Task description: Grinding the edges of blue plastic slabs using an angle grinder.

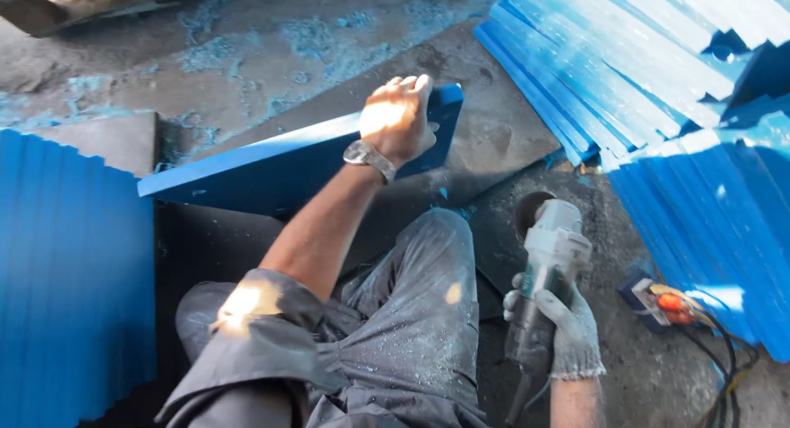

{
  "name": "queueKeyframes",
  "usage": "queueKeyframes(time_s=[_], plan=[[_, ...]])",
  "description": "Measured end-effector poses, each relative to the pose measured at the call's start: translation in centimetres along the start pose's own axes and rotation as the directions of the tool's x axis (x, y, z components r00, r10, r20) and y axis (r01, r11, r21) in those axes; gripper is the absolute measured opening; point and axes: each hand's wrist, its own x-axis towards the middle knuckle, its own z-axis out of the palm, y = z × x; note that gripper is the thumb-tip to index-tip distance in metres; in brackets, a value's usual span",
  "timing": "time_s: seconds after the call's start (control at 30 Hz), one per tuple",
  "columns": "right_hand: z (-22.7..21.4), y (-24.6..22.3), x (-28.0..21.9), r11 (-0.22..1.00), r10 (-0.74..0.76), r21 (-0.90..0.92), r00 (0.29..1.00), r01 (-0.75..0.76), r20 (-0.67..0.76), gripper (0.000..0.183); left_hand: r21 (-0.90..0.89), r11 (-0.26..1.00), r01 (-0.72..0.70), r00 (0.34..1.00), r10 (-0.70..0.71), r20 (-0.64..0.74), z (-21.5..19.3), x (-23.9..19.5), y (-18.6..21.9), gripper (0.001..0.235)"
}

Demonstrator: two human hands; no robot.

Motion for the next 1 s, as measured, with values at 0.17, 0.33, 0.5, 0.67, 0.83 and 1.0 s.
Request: queueKeyframes(time_s=[0.17,0.33,0.5,0.67,0.83,1.0], plan=[[1.2,-1.2,0.3,0.998,-0.062,0.016,0.997,0.061,0.036,0.067,-0.047,0.996,-0.075,0.994,0.07,-0.089,-10.8,0.8,-4.4,0.052],[2.1,-1.6,1.3,0.99,-0.134,0.064,0.988,0.129,0.074,0.07,-0.16,0.987,-0.025,0.985,-0.003,-0.173,-17.5,-5.4,-10.3,0.053],[3.9,-1.9,2.9,0.987,-0.003,0.161,0.994,-0.015,0.107,0.064,-0.722,0.684,0.104,0.903,-0.369,-0.22,-14.8,-15.0,-14.1,0.06],[5.5,-2.6,4.2,0.913,0.177,0.346,0.974,-0.215,0.138,0.062,-0.649,0.734,0.201,0.822,-0.487,-0.297,-14.4,-21.7,-15.1,0.058],[8.5,-4.0,3.0,0.81,0.299,0.477,0.94,-0.341,0.164,0.062,-0.813,0.537,0.224,0.736,-0.64,-0.22,-14.3,-23.9,-14.5,0.057],[12.1,-5.9,2.5,0.999,-0.031,-0.021,0.96,0.038,0.277,0.062,-0.609,0.751,0.256,0.772,-0.538,-0.339,-14.0,-24.8,-13.8,0.059]])
